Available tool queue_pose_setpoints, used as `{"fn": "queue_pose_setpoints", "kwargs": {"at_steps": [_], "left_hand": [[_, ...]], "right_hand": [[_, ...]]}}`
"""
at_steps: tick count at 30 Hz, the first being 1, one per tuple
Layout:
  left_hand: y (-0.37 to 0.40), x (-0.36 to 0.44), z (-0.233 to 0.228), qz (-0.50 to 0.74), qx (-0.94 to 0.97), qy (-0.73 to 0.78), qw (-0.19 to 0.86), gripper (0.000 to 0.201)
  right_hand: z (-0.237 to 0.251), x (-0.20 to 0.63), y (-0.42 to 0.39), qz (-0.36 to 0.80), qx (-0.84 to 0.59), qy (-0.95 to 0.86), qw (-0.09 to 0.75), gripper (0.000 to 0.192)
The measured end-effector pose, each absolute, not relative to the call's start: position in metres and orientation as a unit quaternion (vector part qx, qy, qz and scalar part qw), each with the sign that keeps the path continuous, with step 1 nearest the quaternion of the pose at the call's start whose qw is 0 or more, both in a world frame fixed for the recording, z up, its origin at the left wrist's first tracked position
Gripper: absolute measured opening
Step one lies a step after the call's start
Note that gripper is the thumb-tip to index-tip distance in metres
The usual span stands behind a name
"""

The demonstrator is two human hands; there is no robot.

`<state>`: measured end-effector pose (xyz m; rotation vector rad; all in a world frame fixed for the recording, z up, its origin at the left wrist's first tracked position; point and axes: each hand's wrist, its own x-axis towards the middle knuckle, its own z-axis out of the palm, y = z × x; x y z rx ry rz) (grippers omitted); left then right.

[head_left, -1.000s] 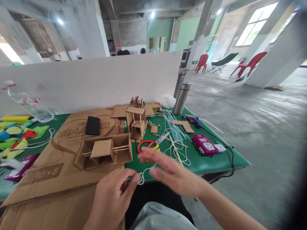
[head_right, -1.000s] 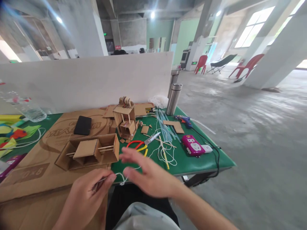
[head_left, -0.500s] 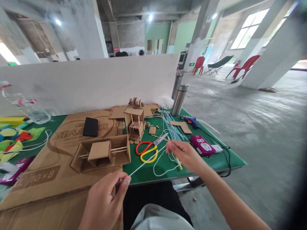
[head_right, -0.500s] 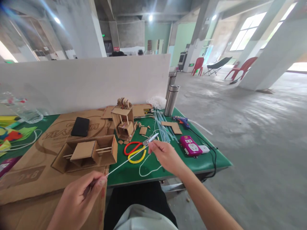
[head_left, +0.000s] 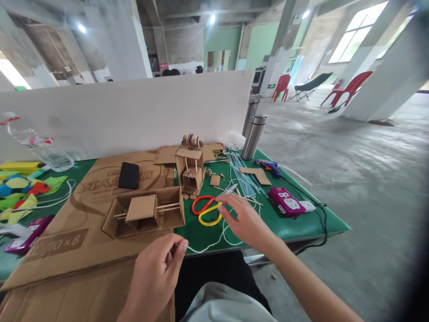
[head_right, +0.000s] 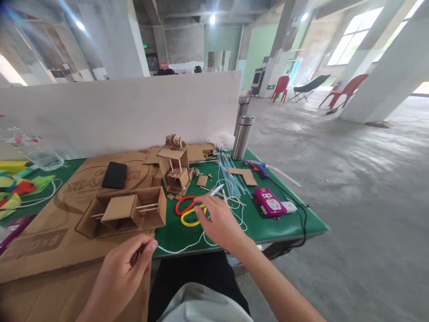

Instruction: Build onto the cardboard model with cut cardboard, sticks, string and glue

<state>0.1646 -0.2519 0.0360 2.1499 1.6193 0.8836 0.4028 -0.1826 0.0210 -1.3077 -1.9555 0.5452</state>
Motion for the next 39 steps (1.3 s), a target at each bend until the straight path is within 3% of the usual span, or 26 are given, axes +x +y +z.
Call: {"fn": "queue_pose_setpoints", "kwargs": {"at_steps": [6,10,15,22,31,39], "left_hand": [[-0.245,0.167,0.035,0.317,0.746,0.560,0.172,0.034],[-0.245,0.167,0.034,0.324,0.747,0.550,0.189,0.033],[-0.251,0.160,0.032,0.334,0.709,0.577,0.229,0.023],[-0.254,0.158,0.026,0.359,0.723,0.532,0.258,0.031],[-0.247,0.162,0.032,0.409,0.719,0.523,0.207,0.012],[-0.245,0.168,0.036,0.406,0.733,0.510,0.194,0.011]], "right_hand": [[0.011,0.365,-0.219,0.448,-0.395,-0.748,0.290,0.036],[0.004,0.344,-0.224,0.526,-0.370,-0.693,0.327,0.019],[-0.002,0.342,-0.220,0.599,-0.367,-0.600,0.383,0.043],[0.007,0.348,-0.225,0.625,-0.353,-0.568,0.403,0.049],[0.011,0.351,-0.229,0.630,-0.354,-0.566,0.397,0.050],[0.013,0.353,-0.230,0.569,-0.375,-0.604,0.413,0.034]]}}
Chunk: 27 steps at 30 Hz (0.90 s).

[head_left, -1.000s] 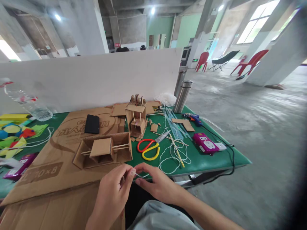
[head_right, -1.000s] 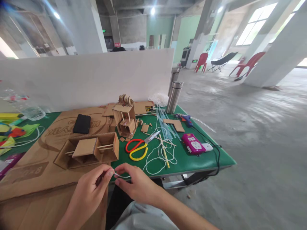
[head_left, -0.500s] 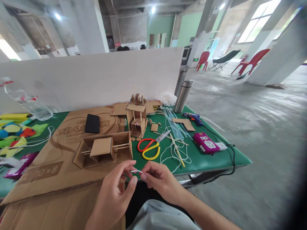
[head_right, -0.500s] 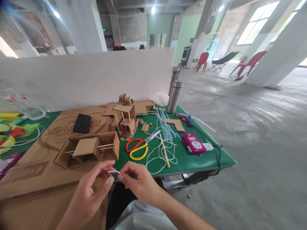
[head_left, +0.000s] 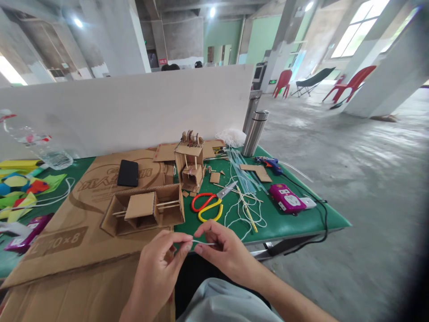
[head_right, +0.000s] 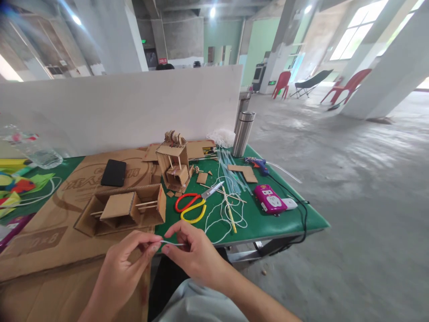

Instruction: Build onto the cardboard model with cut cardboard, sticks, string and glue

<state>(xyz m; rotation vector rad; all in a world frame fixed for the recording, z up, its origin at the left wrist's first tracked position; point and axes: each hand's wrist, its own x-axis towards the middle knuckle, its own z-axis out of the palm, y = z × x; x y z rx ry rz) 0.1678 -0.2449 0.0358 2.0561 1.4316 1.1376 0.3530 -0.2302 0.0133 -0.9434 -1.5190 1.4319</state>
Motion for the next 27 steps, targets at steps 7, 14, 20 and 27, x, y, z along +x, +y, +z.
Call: {"fn": "queue_pose_setpoints", "kwargs": {"at_steps": [7,14,20,27], "left_hand": [[-0.2480,0.1698,0.0378,0.402,0.731,0.510,0.207,0.011],[-0.2492,0.1660,0.0328,0.369,0.741,0.515,0.223,0.014],[-0.2500,0.1676,0.0339,0.376,0.743,0.509,0.219,0.014],[-0.2496,0.1672,0.0326,0.377,0.751,0.506,0.194,0.011]], "right_hand": [[0.0216,0.3547,-0.2310,0.553,-0.390,-0.615,0.405,0.032],[0.0214,0.3532,-0.2330,0.543,-0.391,-0.627,0.399,0.042],[0.0193,0.3477,-0.2331,0.536,-0.395,-0.630,0.400,0.053],[0.0125,0.3477,-0.2385,0.538,-0.389,-0.612,0.429,0.044]]}}
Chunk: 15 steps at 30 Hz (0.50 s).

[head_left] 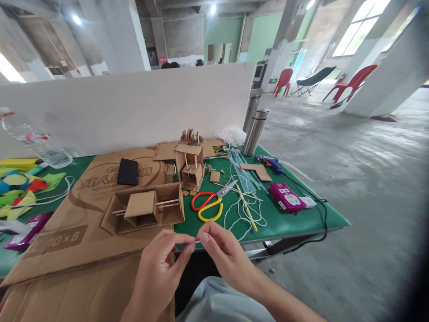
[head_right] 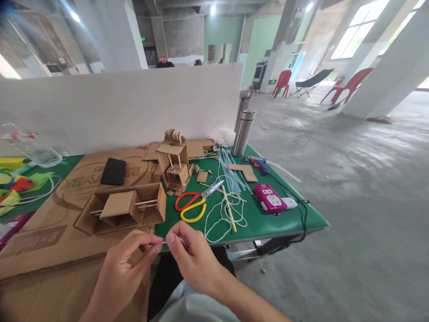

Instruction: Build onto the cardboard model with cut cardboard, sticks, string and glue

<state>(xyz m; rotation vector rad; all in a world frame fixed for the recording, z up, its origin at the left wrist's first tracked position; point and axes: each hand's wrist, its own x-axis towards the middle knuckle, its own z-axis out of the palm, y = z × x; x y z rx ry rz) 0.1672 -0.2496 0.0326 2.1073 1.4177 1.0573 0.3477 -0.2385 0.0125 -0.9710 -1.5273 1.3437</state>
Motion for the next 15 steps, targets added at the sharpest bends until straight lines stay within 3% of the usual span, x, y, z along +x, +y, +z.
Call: {"fn": "queue_pose_setpoints", "kwargs": {"at_steps": [6,15], "left_hand": [[-0.2501,0.1665,0.0326,0.378,0.755,0.501,0.189,0.011],[-0.2519,0.1701,0.0343,0.387,0.741,0.510,0.203,0.010]], "right_hand": [[0.0095,0.3471,-0.2422,0.589,-0.357,-0.589,0.423,0.024],[0.0080,0.3491,-0.2394,0.552,-0.369,-0.597,0.450,0.027]]}}
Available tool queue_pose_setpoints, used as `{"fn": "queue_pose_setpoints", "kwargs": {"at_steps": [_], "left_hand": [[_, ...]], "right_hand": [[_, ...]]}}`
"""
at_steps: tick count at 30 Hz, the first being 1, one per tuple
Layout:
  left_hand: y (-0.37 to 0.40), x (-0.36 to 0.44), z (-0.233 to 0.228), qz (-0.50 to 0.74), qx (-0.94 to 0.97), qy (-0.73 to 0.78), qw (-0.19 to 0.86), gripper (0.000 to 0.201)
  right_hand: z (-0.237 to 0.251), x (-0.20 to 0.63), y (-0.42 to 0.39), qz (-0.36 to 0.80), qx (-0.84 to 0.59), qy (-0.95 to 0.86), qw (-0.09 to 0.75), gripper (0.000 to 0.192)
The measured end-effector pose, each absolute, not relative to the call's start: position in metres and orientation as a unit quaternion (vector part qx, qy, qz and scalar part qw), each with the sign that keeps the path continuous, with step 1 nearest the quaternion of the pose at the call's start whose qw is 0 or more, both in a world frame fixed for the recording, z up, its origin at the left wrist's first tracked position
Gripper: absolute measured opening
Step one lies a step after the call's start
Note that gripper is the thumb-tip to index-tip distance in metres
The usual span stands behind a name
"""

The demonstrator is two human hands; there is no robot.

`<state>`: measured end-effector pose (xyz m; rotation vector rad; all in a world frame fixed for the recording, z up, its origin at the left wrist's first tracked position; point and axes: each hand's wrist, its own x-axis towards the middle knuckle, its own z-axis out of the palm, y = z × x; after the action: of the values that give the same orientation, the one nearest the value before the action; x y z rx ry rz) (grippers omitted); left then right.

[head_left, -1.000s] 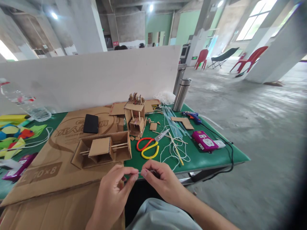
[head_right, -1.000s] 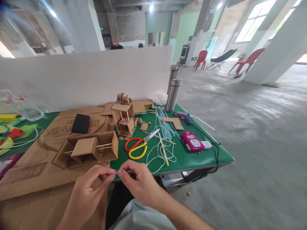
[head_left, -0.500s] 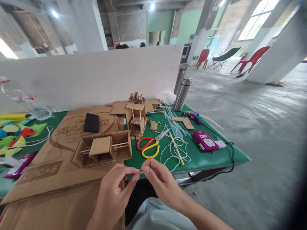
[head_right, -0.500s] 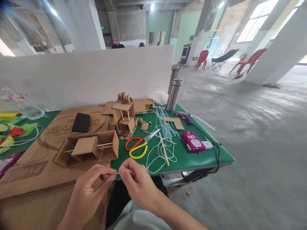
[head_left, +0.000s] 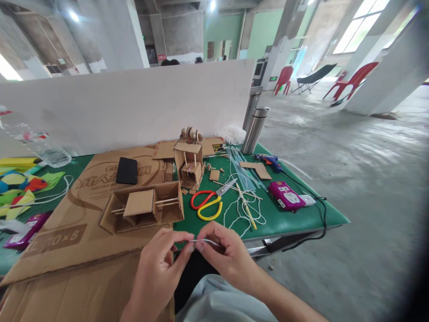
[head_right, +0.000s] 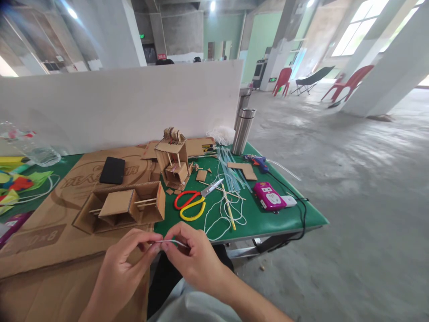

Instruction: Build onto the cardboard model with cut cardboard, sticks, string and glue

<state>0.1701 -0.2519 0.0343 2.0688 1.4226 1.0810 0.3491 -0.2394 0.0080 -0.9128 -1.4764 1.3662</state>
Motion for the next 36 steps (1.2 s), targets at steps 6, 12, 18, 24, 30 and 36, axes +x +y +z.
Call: {"fn": "queue_pose_setpoints", "kwargs": {"at_steps": [6,12,18,24,30,36], "left_hand": [[-0.257,0.167,0.034,0.374,0.714,0.529,0.266,0.026],[-0.253,0.171,0.034,0.340,0.704,0.549,0.295,0.037],[-0.253,0.173,0.035,0.358,0.705,0.545,0.279,0.029],[-0.252,0.170,0.036,0.373,0.732,0.522,0.231,0.017],[-0.253,0.176,0.034,0.416,0.740,0.502,0.166,0.011],[-0.252,0.182,0.033,0.445,0.749,0.477,0.120,0.009]], "right_hand": [[0.009,0.352,-0.240,0.501,-0.383,-0.633,0.449,0.022],[0.014,0.351,-0.240,0.464,-0.388,-0.669,0.432,0.015],[0.015,0.352,-0.241,0.475,-0.389,-0.658,0.436,0.015],[0.009,0.350,-0.239,0.527,-0.380,-0.614,0.448,0.025],[0.015,0.347,-0.238,0.605,-0.359,-0.546,0.456,0.039],[0.017,0.345,-0.237,0.636,-0.370,-0.515,0.440,0.047]]}}
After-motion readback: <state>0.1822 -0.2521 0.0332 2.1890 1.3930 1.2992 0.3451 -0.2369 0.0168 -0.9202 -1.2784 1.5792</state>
